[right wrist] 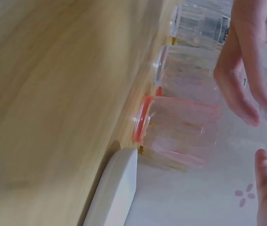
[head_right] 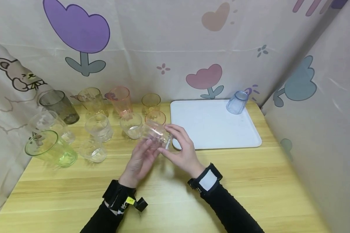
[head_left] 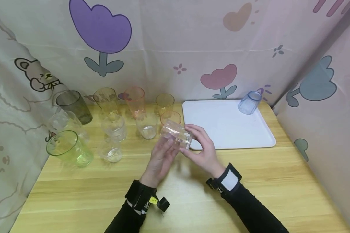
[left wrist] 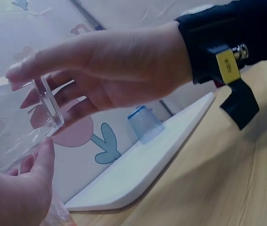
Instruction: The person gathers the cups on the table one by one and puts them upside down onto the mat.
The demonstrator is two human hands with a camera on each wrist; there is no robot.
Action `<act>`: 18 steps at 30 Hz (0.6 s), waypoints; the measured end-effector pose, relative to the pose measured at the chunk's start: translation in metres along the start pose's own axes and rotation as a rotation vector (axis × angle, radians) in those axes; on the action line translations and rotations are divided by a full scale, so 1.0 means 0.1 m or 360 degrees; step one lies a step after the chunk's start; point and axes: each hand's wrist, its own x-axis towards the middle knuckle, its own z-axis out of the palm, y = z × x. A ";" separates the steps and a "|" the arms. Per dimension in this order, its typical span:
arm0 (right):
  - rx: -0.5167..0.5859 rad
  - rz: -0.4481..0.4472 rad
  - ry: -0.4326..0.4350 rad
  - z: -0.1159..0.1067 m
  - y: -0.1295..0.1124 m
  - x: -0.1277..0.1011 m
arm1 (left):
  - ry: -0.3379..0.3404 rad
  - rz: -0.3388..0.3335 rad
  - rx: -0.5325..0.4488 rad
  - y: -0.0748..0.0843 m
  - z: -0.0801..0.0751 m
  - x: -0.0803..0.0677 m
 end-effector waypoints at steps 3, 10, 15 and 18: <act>-0.0019 -0.0030 -0.0002 0.01 0.01 0.00 | 0.0026 -0.0017 -0.0035 -0.01 0.02 -0.01; -0.0037 -0.0049 0.0002 -0.02 0.01 0.01 | 0.0030 -0.0029 -0.0055 -0.04 0.04 0.00; 0.0055 0.0040 0.0008 -0.05 -0.01 0.02 | -0.0003 -0.0036 -0.0038 -0.05 0.03 0.02; 0.0139 0.0070 0.0038 -0.08 -0.03 0.05 | -0.0022 -0.0021 0.0011 -0.05 0.04 0.04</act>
